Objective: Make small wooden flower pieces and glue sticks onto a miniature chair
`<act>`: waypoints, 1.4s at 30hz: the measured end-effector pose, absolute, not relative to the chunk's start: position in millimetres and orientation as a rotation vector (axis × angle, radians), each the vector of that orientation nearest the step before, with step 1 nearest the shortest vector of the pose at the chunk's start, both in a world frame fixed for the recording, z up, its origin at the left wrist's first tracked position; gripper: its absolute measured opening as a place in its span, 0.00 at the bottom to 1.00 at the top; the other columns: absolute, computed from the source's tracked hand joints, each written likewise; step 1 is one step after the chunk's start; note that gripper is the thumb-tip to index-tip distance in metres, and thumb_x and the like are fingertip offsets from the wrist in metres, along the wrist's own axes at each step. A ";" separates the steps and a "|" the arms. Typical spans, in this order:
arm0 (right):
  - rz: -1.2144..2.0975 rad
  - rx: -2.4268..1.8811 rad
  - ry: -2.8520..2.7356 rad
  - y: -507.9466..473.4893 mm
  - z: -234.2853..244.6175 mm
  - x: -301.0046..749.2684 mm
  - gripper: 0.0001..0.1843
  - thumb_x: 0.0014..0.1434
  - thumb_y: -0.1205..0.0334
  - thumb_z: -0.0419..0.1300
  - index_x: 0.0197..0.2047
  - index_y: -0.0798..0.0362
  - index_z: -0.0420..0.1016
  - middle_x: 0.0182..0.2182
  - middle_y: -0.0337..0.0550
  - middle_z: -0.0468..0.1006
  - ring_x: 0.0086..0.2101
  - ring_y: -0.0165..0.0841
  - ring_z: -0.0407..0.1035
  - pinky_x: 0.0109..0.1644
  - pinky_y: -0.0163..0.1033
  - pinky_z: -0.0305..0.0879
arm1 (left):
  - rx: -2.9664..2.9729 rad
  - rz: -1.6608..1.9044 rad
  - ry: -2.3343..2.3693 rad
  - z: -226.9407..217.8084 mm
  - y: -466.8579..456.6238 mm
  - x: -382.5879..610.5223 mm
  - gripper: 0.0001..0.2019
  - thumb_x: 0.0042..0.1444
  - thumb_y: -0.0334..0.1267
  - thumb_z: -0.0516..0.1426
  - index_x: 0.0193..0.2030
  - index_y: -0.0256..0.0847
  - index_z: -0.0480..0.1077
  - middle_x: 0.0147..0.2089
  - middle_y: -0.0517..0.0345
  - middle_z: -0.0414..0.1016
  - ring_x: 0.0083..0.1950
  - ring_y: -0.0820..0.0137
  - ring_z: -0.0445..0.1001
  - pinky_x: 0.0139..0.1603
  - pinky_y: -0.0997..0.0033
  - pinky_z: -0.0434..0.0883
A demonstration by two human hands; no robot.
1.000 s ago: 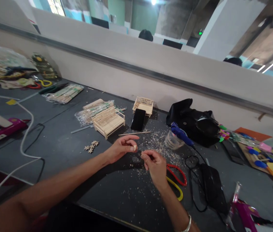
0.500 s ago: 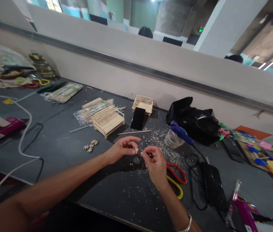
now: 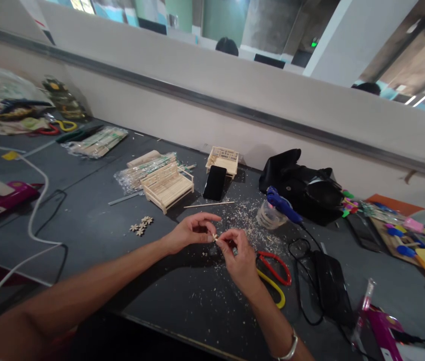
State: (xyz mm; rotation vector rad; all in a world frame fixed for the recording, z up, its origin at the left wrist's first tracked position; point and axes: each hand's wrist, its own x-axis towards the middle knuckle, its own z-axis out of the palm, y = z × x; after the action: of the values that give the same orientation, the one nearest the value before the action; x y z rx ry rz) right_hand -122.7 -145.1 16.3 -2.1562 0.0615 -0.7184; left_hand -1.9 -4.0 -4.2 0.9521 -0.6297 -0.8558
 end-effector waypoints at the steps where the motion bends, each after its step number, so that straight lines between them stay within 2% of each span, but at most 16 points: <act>1: -0.717 -2.167 0.057 -145.1 16.0 -122.7 0.05 0.61 0.58 0.60 0.35 0.49 0.69 0.29 0.38 0.78 0.29 0.32 0.75 0.33 0.36 0.72 | 0.959 -0.853 -0.637 -4.5 -4.0 -1.7 0.21 0.45 0.29 0.68 0.48 0.40 0.75 0.32 0.61 0.77 0.32 0.75 0.73 0.39 0.73 0.70; 10: -0.721 -2.181 0.091 -144.7 16.2 -122.9 0.05 0.60 0.59 0.59 0.33 0.48 0.69 0.26 0.38 0.78 0.27 0.31 0.74 0.31 0.34 0.71 | 1.046 -0.811 -0.697 -4.9 -3.5 -1.0 0.24 0.45 0.34 0.69 0.50 0.38 0.73 0.32 0.61 0.76 0.34 0.74 0.73 0.41 0.71 0.71; 16: -0.708 -2.167 0.099 -145.1 15.6 -122.3 0.05 0.59 0.60 0.60 0.32 0.48 0.69 0.26 0.37 0.78 0.27 0.32 0.74 0.31 0.35 0.71 | 1.082 -0.802 -0.733 -8.9 -3.3 0.7 0.24 0.47 0.33 0.68 0.53 0.39 0.72 0.33 0.59 0.76 0.35 0.74 0.73 0.43 0.69 0.71; 32: -0.666 -2.175 0.100 -144.7 17.5 -122.6 0.06 0.59 0.59 0.59 0.31 0.48 0.67 0.25 0.37 0.77 0.26 0.31 0.73 0.31 0.35 0.69 | 1.112 -0.797 -0.732 -7.4 -3.5 0.5 0.26 0.44 0.38 0.70 0.52 0.38 0.72 0.33 0.59 0.75 0.34 0.73 0.72 0.41 0.69 0.70; 42: -0.643 -2.169 0.102 -142.9 19.1 -121.9 0.09 0.58 0.60 0.59 0.28 0.47 0.64 0.25 0.37 0.77 0.26 0.31 0.73 0.31 0.35 0.69 | 1.144 -0.780 -0.767 -8.4 -2.9 1.3 0.25 0.48 0.35 0.67 0.54 0.39 0.71 0.34 0.60 0.75 0.35 0.73 0.73 0.43 0.69 0.70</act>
State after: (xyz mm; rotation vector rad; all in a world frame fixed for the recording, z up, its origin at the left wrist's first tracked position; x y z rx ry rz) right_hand -121.9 -142.9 19.1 -2.1686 0.1015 -0.6431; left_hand 1.3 -2.9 -8.4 1.1440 -0.7668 -0.7797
